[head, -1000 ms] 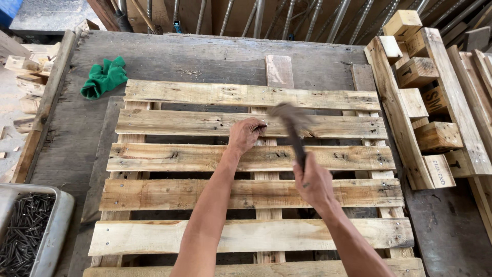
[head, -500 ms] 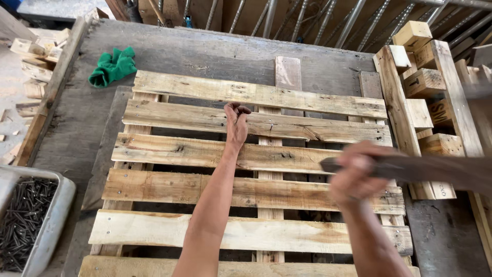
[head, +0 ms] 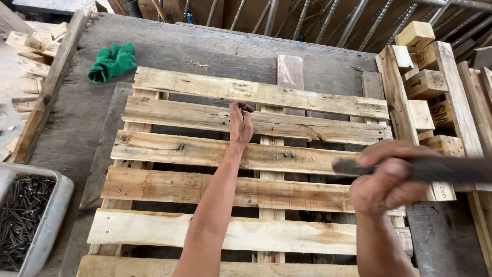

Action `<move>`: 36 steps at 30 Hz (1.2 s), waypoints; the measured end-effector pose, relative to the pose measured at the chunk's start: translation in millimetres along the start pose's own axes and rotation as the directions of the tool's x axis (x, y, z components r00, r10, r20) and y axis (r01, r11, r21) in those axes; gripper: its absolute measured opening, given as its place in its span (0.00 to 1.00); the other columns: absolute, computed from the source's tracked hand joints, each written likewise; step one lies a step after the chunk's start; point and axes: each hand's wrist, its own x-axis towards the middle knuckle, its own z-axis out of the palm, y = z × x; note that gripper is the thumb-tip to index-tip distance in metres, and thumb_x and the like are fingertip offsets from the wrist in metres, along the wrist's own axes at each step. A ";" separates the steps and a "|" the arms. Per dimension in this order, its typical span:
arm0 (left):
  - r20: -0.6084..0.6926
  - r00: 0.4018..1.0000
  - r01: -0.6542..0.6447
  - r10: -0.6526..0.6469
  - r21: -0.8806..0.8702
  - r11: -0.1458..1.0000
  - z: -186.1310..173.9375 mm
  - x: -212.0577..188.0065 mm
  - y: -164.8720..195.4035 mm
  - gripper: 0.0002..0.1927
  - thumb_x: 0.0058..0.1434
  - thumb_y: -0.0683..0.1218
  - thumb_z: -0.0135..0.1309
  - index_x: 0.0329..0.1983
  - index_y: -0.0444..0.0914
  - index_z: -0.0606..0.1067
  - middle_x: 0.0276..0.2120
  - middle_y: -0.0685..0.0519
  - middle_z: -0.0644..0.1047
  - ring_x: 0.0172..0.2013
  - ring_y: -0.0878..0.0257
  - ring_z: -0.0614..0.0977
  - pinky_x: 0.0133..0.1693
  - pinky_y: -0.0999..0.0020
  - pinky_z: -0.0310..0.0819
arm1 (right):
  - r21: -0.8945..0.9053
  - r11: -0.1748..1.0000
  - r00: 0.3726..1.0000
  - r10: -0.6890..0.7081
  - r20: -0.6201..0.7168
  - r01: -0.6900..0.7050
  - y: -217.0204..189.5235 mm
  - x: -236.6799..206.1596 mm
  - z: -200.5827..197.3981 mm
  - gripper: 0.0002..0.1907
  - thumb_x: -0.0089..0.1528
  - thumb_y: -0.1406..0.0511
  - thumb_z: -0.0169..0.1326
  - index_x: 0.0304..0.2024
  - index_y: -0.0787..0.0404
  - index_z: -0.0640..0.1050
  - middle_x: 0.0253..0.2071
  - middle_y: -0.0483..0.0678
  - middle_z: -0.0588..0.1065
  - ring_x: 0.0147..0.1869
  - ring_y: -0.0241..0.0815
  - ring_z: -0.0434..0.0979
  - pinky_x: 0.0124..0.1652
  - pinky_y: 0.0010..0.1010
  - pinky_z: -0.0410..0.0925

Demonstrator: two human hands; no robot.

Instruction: The person repeatedly picks nails from a container and hammers them into a wooden pallet. They move along the pallet to nail different boards, occasionally repositioning the pallet to access new areas.

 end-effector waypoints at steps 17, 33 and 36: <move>-0.059 0.989 0.133 -0.137 -0.061 0.989 -3.5 -2.9 12.6 0.04 0.76 0.39 0.30 0.52 0.38 0.54 0.40 0.47 0.71 0.35 0.58 0.72 0.42 0.58 0.72 | 0.029 0.996 0.994 0.087 0.070 -0.089 -4.0 2.9 9.4 0.14 0.75 0.53 0.48 0.43 0.56 0.69 0.26 0.42 0.68 0.21 0.33 0.65 0.19 0.26 0.60; 0.030 0.981 0.193 -0.192 -0.060 0.979 -7.3 4.4 19.6 0.17 0.70 0.33 0.42 0.60 0.30 0.71 0.49 0.42 0.79 0.48 0.52 0.80 0.49 0.60 0.76 | -0.911 0.374 0.261 0.909 0.324 -0.175 31.7 -128.4 -28.0 0.18 0.69 0.53 0.47 0.40 0.61 0.65 0.23 0.60 0.77 0.26 0.65 0.79 0.29 0.54 0.70; 0.165 0.834 0.539 -0.526 -0.441 0.718 -14.0 0.1 43.9 0.26 0.65 0.31 0.42 0.68 0.35 0.62 0.55 0.44 0.78 0.47 0.57 0.83 0.47 0.67 0.83 | -0.902 0.394 0.346 0.883 0.317 -0.178 26.9 -128.9 -22.7 0.18 0.69 0.53 0.49 0.40 0.61 0.66 0.23 0.61 0.77 0.30 0.68 0.77 0.31 0.59 0.68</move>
